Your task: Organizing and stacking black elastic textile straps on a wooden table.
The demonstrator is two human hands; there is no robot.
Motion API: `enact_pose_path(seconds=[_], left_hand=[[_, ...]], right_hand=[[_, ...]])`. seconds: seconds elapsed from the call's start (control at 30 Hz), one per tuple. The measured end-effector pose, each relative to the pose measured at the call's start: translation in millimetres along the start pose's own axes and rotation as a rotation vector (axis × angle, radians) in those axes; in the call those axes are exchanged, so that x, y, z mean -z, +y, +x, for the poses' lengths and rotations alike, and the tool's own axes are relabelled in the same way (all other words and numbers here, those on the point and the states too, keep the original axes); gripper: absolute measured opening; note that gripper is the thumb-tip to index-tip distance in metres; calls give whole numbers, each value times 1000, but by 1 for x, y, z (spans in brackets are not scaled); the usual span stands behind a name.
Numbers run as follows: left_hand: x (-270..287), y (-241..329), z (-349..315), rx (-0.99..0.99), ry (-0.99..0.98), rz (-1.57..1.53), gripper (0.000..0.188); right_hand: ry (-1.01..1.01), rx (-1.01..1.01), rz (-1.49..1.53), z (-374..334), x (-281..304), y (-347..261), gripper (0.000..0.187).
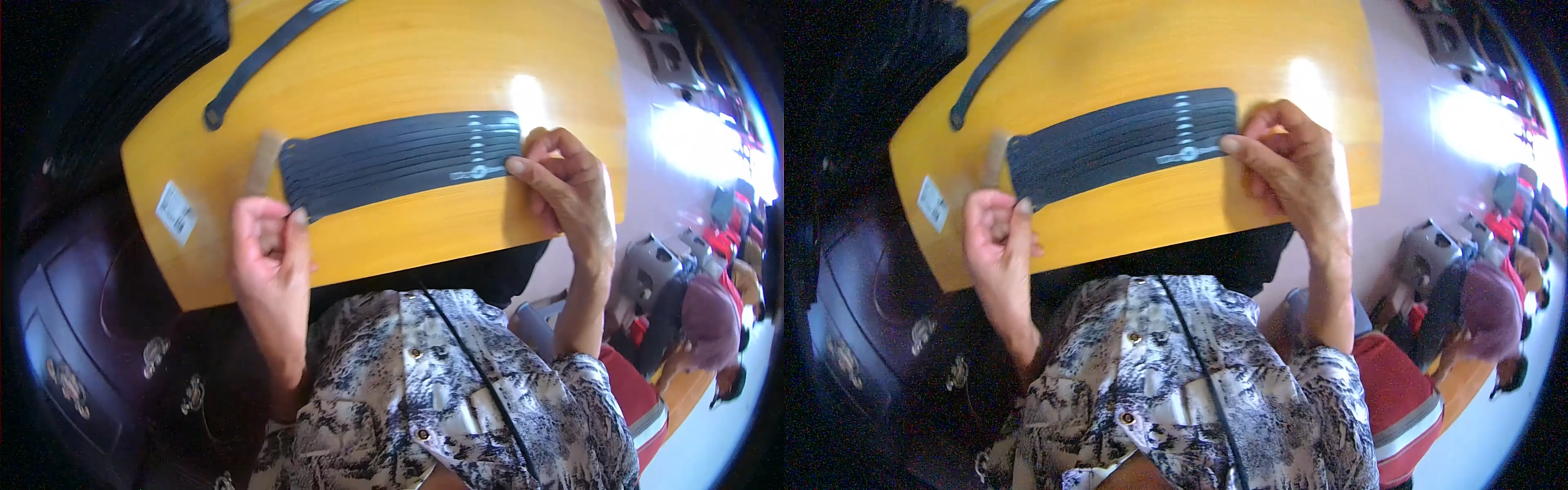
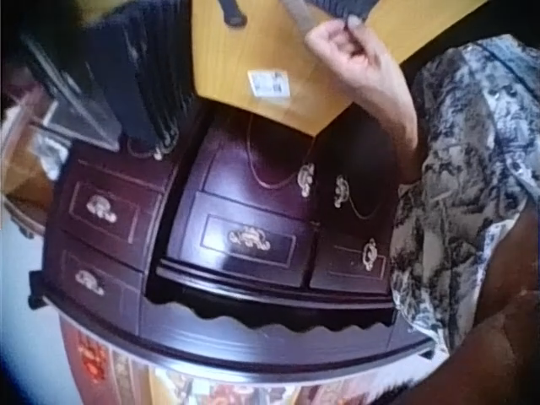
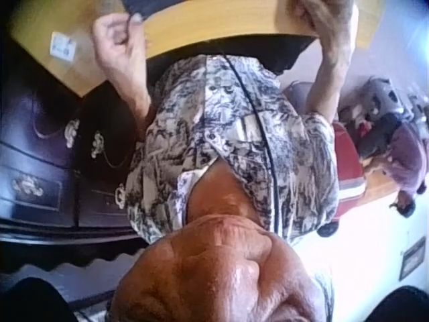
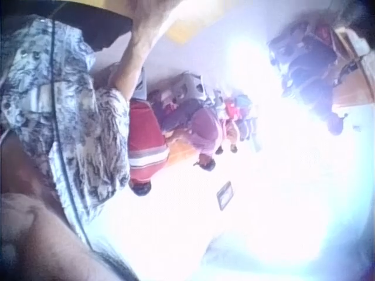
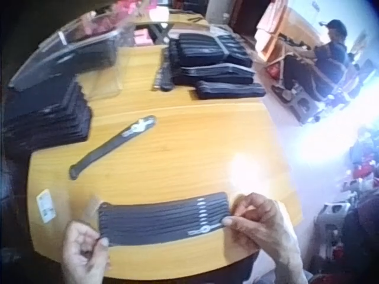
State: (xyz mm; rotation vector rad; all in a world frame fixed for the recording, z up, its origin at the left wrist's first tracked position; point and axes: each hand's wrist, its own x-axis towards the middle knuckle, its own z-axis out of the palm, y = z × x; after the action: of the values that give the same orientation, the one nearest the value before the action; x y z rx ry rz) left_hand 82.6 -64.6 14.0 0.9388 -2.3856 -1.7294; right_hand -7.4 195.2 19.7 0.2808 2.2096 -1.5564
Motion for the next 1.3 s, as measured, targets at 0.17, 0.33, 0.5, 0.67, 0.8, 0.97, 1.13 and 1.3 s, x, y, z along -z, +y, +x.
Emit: enact_pose_path(seconds=[0.17,0.33,0.5,0.67,0.8,0.97,1.13,1.3], left_hand=[[1,-14,7,-103,-18,60,12],[3,-18,9,-130,-23,29,9],[4,-10,4,-198,62,2,10],[-10,-9,6,-616,-101,323,13],[-20,-9,23,-780,-152,415,13],[-20,0,24,-545,-248,337,13],[-7,5,20,-421,-346,224,13],[13,3,36,-423,-420,-173,8]], right_hand=[[41,16,-83,5,-2,6,18],[43,-26,-156,6,-10,-2,18],[152,105,-237,-12,-14,-12,16],[-10,479,-392,-20,-59,-23,15],[-1,524,-609,0,-69,-19,27],[42,525,-692,3,-67,-12,33],[-113,383,-328,2,-40,-13,29],[80,439,-545,7,-33,-15,31]])
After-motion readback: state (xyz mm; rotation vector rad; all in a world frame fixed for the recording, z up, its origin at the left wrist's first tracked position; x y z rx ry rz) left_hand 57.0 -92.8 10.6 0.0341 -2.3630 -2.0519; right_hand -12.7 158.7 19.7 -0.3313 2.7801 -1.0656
